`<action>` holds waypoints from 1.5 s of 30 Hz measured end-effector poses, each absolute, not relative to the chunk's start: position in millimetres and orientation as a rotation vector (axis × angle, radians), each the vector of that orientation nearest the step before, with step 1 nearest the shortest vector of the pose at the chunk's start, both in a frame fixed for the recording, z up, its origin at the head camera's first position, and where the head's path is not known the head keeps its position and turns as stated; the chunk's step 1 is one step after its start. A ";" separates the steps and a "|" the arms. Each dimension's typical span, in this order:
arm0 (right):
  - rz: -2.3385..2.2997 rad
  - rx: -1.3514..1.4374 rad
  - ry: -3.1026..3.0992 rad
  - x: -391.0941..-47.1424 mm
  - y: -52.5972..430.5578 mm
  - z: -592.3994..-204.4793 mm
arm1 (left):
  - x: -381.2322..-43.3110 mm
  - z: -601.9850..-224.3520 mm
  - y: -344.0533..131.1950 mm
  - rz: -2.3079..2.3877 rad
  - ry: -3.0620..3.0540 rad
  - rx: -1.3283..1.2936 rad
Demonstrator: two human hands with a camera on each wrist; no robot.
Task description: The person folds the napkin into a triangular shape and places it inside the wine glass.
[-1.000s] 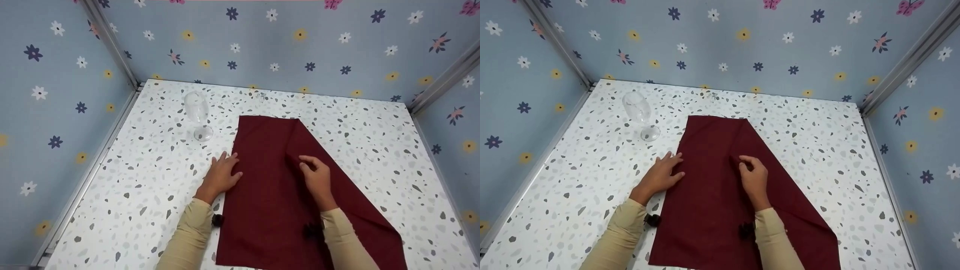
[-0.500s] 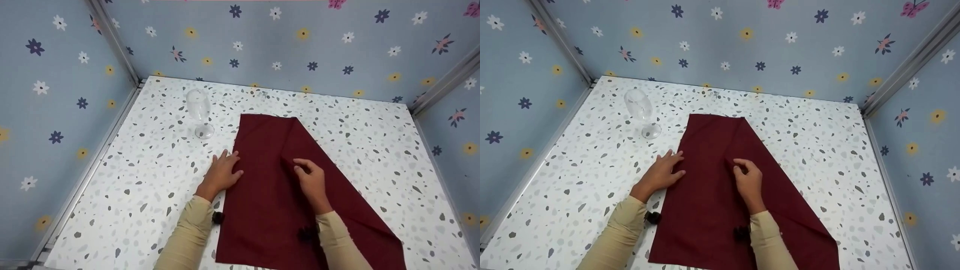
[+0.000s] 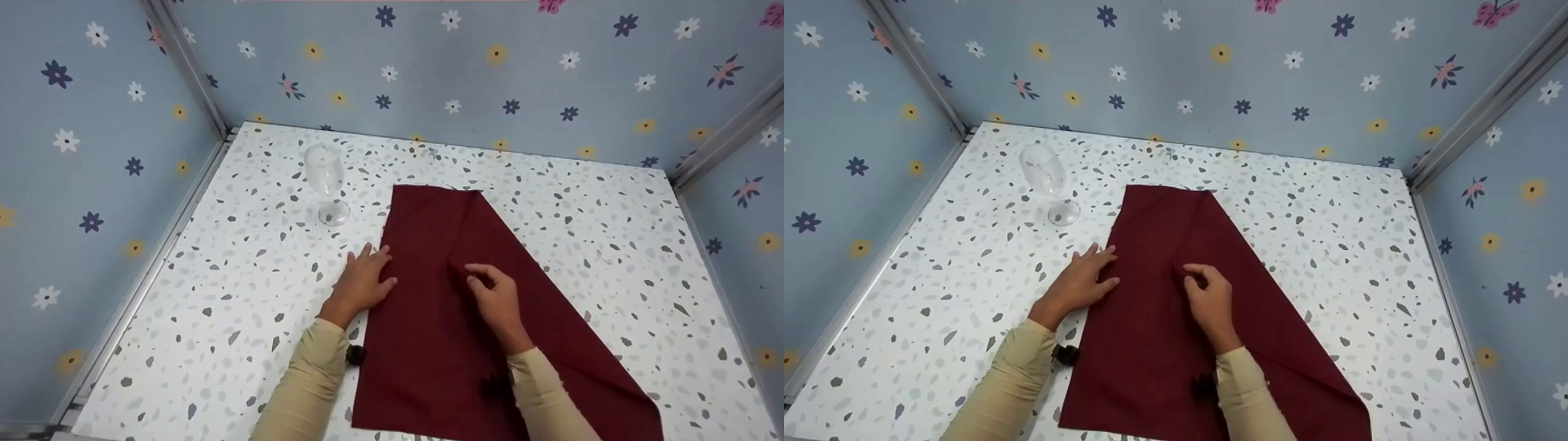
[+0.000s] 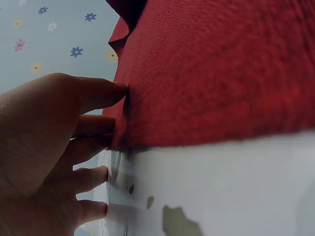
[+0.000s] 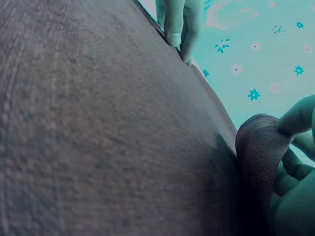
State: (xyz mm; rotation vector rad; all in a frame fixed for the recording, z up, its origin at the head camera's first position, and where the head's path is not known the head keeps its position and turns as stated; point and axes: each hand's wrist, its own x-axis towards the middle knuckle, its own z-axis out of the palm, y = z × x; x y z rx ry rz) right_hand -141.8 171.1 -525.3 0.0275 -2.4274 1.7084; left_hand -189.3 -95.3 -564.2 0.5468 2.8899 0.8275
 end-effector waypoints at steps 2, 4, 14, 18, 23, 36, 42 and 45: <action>1.712 0.035 -2.431 -140.9 169.5 -525.8 | -189.0 -563.9 -94.9 0.824 2.889 0.544; 1.715 0.044 -2.434 -140.1 168.1 -526.1 | -189.0 -563.4 -94.4 0.824 2.889 0.542; 1.704 0.131 -2.500 -134.6 160.9 -526.5 | -190.3 -562.4 -93.8 0.828 2.893 0.550; 1.681 0.150 -2.509 -132.7 156.9 -527.3 | -190.4 -562.6 -93.9 0.831 2.886 0.536; 1.663 0.163 -2.509 -131.7 152.0 -528.7 | -190.8 -564.4 -94.2 0.838 2.891 0.516; 1.653 0.274 -2.486 -125.0 143.3 -531.6 | -188.8 -565.0 -95.1 0.842 2.888 0.525; 1.647 0.346 -2.467 -123.1 140.7 -532.9 | -189.1 -563.8 -95.3 0.836 2.878 0.526; 1.648 0.370 -2.469 -122.4 139.5 -532.3 | -189.7 -563.5 -95.1 0.841 2.869 0.528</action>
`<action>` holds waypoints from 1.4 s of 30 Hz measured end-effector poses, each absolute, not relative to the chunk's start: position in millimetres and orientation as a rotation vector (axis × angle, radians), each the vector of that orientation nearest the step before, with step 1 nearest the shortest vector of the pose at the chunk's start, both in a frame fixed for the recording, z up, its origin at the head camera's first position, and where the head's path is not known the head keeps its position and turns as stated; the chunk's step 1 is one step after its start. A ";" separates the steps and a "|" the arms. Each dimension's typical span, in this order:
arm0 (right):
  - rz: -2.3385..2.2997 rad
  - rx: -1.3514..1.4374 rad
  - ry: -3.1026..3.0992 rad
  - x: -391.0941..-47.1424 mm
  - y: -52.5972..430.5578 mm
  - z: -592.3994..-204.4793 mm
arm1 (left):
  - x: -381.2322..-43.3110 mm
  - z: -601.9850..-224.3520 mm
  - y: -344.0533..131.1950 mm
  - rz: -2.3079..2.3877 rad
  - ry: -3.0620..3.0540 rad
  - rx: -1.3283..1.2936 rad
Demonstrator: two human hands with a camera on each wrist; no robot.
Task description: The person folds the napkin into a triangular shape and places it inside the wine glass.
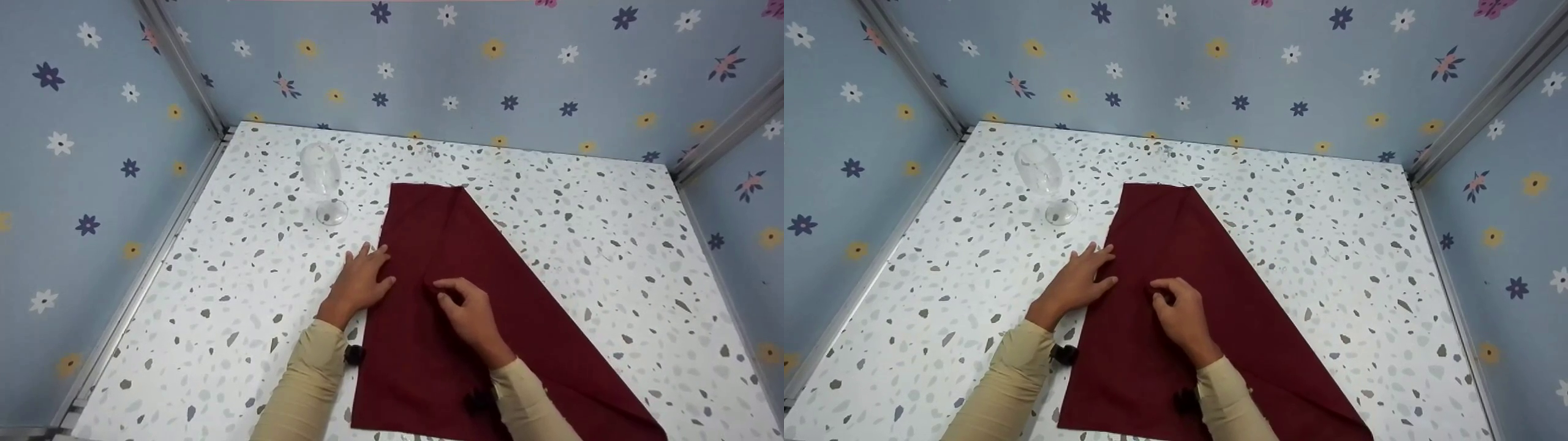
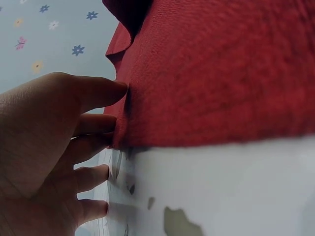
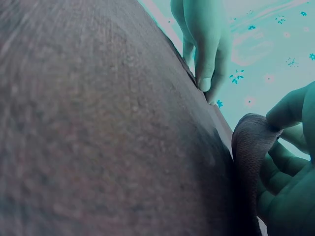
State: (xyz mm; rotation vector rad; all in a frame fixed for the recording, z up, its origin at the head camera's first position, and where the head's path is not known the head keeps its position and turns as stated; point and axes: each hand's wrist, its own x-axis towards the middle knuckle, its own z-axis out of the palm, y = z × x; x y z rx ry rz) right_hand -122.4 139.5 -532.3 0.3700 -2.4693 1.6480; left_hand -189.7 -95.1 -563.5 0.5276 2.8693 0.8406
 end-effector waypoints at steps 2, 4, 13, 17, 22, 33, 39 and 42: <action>1.647 0.388 -2.470 -122.0 138.2 -530.6 | -189.7 -563.5 -95.1 0.841 2.866 0.526; 1.646 0.406 -2.471 -121.5 136.7 -529.1 | -189.5 -563.7 -95.0 0.844 2.868 0.522; 1.603 0.491 -2.481 -125.1 135.1 -556.9 | -188.1 -565.2 -96.0 0.821 2.876 0.509; 1.607 0.519 -2.490 -125.4 134.9 -567.9 | -187.7 -565.6 -97.1 0.829 2.865 0.501; 1.627 0.546 -2.490 -124.0 132.0 -569.5 | -188.1 -564.6 -97.8 0.847 2.870 0.518; 1.601 0.552 -2.491 -125.2 122.1 -567.6 | -189.9 -561.9 -98.6 0.840 2.869 0.547; 1.577 0.578 -2.487 -124.7 115.4 -568.8 | -189.7 -560.7 -99.1 0.846 2.864 0.562; 1.583 0.597 -2.488 -123.8 113.3 -570.4 | -190.0 -560.3 -99.1 0.845 2.860 0.570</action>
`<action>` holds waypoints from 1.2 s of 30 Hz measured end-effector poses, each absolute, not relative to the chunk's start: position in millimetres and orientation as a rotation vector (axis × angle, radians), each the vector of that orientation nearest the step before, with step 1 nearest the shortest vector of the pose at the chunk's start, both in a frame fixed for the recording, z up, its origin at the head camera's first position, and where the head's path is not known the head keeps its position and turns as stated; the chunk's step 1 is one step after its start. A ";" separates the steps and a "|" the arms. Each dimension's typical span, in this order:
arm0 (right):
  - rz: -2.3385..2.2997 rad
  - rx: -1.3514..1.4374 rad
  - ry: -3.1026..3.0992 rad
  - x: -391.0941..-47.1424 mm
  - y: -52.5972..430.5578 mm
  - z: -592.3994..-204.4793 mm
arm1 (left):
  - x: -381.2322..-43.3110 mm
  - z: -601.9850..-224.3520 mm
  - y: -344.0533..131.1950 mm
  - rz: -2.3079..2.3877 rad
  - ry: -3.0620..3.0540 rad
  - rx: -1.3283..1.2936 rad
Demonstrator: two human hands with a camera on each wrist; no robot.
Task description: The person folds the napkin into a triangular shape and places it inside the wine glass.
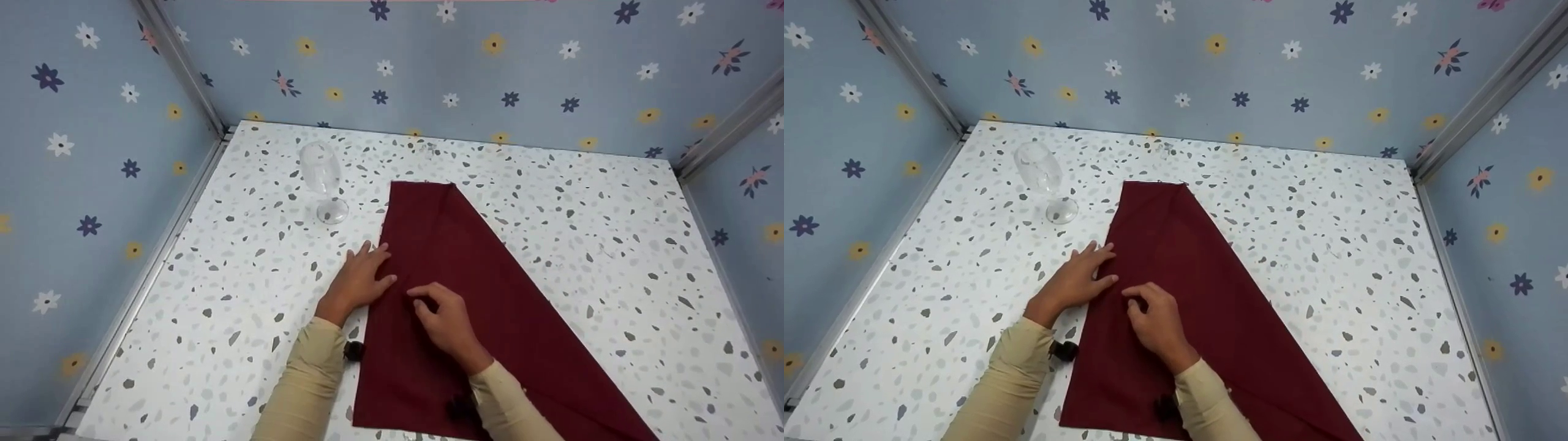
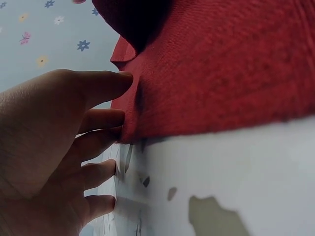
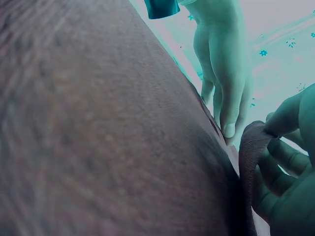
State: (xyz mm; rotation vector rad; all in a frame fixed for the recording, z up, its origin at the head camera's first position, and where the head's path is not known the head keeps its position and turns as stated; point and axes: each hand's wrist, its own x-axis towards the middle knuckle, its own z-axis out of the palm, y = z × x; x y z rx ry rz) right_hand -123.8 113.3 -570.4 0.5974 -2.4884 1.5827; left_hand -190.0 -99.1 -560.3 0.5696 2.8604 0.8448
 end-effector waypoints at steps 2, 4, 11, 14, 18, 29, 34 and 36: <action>1.585 0.603 -2.493 -122.5 112.1 -570.3 | -190.3 -560.0 -99.2 0.844 2.857 0.574; 1.586 0.602 -2.496 -121.7 111.3 -570.7 | -191.0 -560.2 -99.4 0.836 2.854 0.576; 1.595 0.613 -2.478 -119.5 108.3 -570.6 | -192.4 -557.7 -100.4 0.826 2.823 0.561; 1.591 0.622 -2.473 -119.2 107.0 -571.3 | -193.5 -555.8 -100.7 0.833 2.814 0.566; 1.569 0.625 -2.474 -118.8 104.9 -571.7 | -195.0 -554.0 -101.3 0.836 2.798 0.578; 1.503 0.688 -2.487 -113.3 99.0 -572.0 | -197.4 -558.0 -102.1 0.796 2.771 0.574; 1.498 0.707 -2.510 -111.1 95.1 -573.0 | -196.3 -558.4 -103.4 0.802 2.766 0.574; 1.496 0.716 -2.517 -110.3 93.8 -572.7 | -196.0 -557.6 -103.5 0.790 2.763 0.570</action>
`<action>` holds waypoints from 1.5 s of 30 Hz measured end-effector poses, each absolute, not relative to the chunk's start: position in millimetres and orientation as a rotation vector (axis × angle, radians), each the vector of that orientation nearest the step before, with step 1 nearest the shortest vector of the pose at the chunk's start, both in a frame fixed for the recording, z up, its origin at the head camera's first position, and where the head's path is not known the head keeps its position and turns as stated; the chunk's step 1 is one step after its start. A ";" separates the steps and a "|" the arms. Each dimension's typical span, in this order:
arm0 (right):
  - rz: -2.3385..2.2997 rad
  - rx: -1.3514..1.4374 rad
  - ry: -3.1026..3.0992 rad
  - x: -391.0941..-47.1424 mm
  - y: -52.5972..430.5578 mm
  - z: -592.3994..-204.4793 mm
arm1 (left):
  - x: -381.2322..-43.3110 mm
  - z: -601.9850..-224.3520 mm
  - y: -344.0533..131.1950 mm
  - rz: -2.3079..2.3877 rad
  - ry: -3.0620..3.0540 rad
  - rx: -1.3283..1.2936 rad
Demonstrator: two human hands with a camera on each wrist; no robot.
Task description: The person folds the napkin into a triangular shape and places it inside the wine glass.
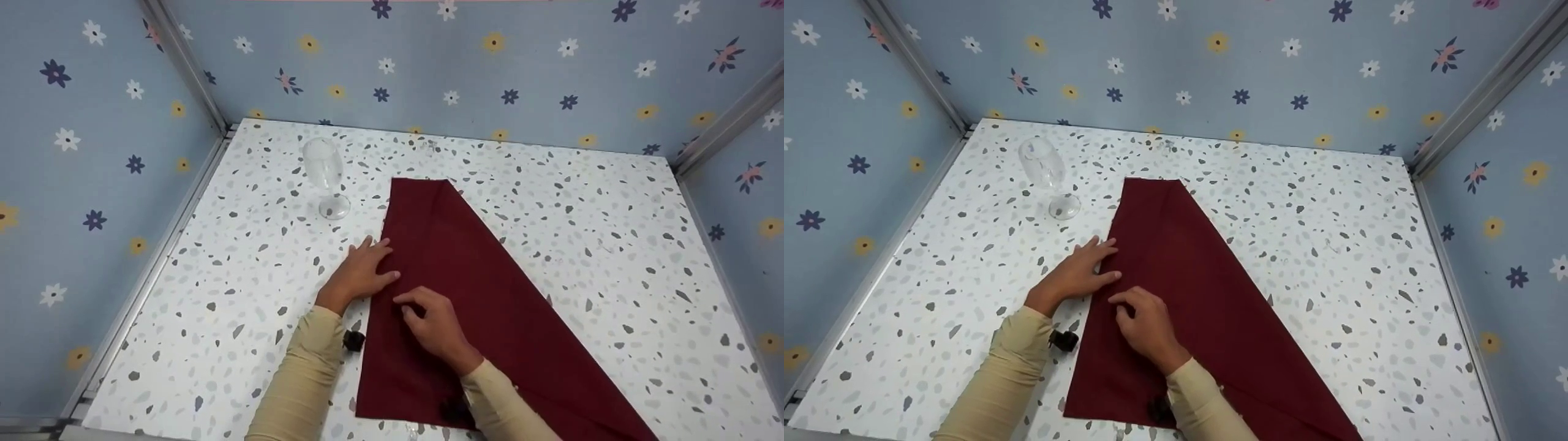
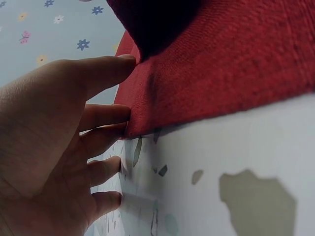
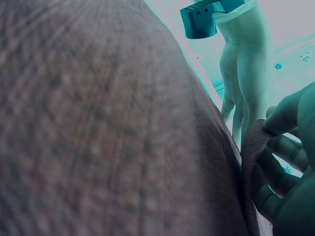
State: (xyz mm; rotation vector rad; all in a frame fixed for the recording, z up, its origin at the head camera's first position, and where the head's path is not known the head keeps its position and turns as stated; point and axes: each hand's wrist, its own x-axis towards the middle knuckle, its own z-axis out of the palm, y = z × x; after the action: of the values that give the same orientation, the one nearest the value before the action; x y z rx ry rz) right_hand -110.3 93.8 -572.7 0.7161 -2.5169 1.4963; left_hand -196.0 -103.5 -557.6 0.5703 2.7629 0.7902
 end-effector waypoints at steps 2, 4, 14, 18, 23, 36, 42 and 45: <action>1.482 0.733 -2.521 -110.4 93.0 -573.0 | -196.5 -556.6 -103.1 0.784 2.762 0.570; 1.463 0.754 -2.525 -110.3 92.1 -572.5 | -196.8 -556.0 -102.9 0.774 2.763 0.574; 1.415 0.833 -2.543 -107.9 88.2 -575.0 | -196.2 -554.3 -103.2 0.759 2.747 0.572; 1.422 0.874 -2.570 -106.1 87.0 -573.9 | -195.4 -551.9 -103.3 0.762 2.733 0.578; 1.417 0.937 -2.598 -103.6 84.9 -571.5 | -195.8 -547.6 -103.1 0.770 2.723 0.594; 1.436 0.985 -2.642 -96.1 79.5 -570.0 | -195.1 -549.5 -105.9 0.742 2.714 0.593; 1.444 1.018 -2.656 -92.9 78.5 -569.5 | -195.0 -549.2 -106.8 0.732 2.701 0.585; 1.429 1.041 -2.652 -92.1 77.8 -569.1 | -196.1 -549.1 -106.6 0.732 2.694 0.585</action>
State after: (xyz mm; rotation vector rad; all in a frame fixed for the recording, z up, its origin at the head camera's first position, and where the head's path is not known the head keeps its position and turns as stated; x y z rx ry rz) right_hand -92.1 77.8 -569.1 1.0414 -2.6516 1.4286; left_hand -196.1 -106.6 -549.1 0.5850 2.6937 0.7316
